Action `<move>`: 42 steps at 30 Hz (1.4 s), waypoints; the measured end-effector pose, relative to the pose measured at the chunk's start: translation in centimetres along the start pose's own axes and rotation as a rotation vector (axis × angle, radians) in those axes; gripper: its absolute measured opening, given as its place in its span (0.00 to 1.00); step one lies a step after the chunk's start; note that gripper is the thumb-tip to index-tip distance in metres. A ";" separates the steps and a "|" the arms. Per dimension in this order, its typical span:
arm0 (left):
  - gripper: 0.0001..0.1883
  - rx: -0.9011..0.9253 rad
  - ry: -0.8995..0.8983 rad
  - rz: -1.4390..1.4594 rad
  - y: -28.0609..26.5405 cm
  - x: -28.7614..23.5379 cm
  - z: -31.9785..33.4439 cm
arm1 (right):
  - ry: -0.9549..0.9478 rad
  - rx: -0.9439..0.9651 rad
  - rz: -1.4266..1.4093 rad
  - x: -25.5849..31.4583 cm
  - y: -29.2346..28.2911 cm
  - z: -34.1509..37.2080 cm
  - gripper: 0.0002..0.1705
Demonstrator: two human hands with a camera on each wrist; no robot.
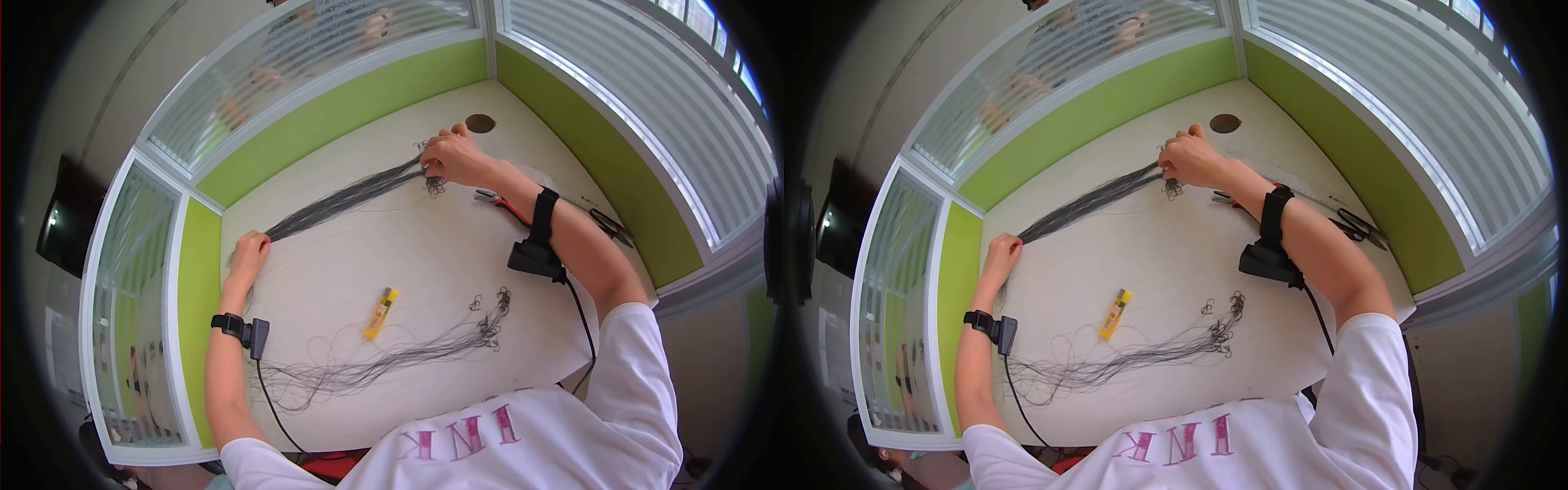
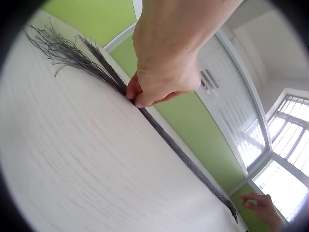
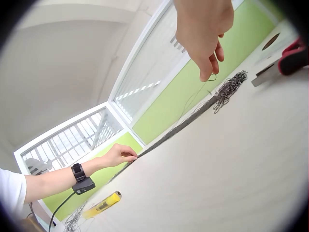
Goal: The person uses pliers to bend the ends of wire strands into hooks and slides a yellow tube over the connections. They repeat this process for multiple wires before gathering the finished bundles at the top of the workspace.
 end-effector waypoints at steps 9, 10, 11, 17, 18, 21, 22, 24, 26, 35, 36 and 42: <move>0.04 -0.011 -0.017 0.039 -0.1 0.1 0.5 | -0.048 -0.047 -0.019 -0.3 1.2 -0.1 0.02; 0.04 -0.002 -0.066 0.075 0.0 0.1 0.5 | -0.053 -0.055 -0.024 -0.2 1.1 0.0 0.02; 0.04 -0.002 -0.066 0.076 0.0 0.1 0.6 | -0.061 -0.064 -0.027 -0.1 0.9 0.0 0.03; 0.04 0.001 -0.031 0.063 -0.2 0.1 0.9 | -0.065 -0.161 -0.048 -0.9 2.1 -0.3 0.05; 0.04 0.003 -0.031 0.055 -0.2 0.1 0.8 | -0.064 -0.161 -0.048 -0.7 1.8 -0.2 0.05; 0.04 0.004 -0.038 0.024 -0.4 -0.2 0.8 | -0.028 -0.126 -0.107 -0.5 1.0 0.3 0.04; 0.04 0.006 -0.049 -0.002 -0.5 -0.3 0.8 | -0.030 -0.119 -0.143 -0.5 1.0 0.4 0.04; 0.03 0.007 -0.049 -0.020 -0.6 -0.5 0.8 | -0.034 -0.115 -0.178 -0.2 0.7 0.6 0.03; 0.03 0.010 -0.050 -0.039 -0.6 -0.6 0.8 | 0.004 -0.040 -0.220 0.2 0.3 0.8 0.03; 0.03 0.035 -0.072 -0.071 -0.6 -0.6 0.8 | -0.001 -0.131 -0.215 -0.6 1.3 0.7 0.03; 0.03 0.038 -0.076 -0.070 -0.6 -0.6 0.9 | -0.002 -0.131 -0.215 -0.6 1.4 0.7 0.03; 0.03 0.041 -0.082 -0.080 -0.8 -1.0 0.8 | 0.057 -0.137 -0.345 -0.4 1.7 0.5 0.04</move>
Point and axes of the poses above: each hand's wrist, its own z-axis away from the middle knuckle, its own y-axis out of the palm, x = y × z, the point moved 1 cm from there along -z, towards the middle knuckle, and after that the axes turned 10 degrees about x, right-handed, at the moved point
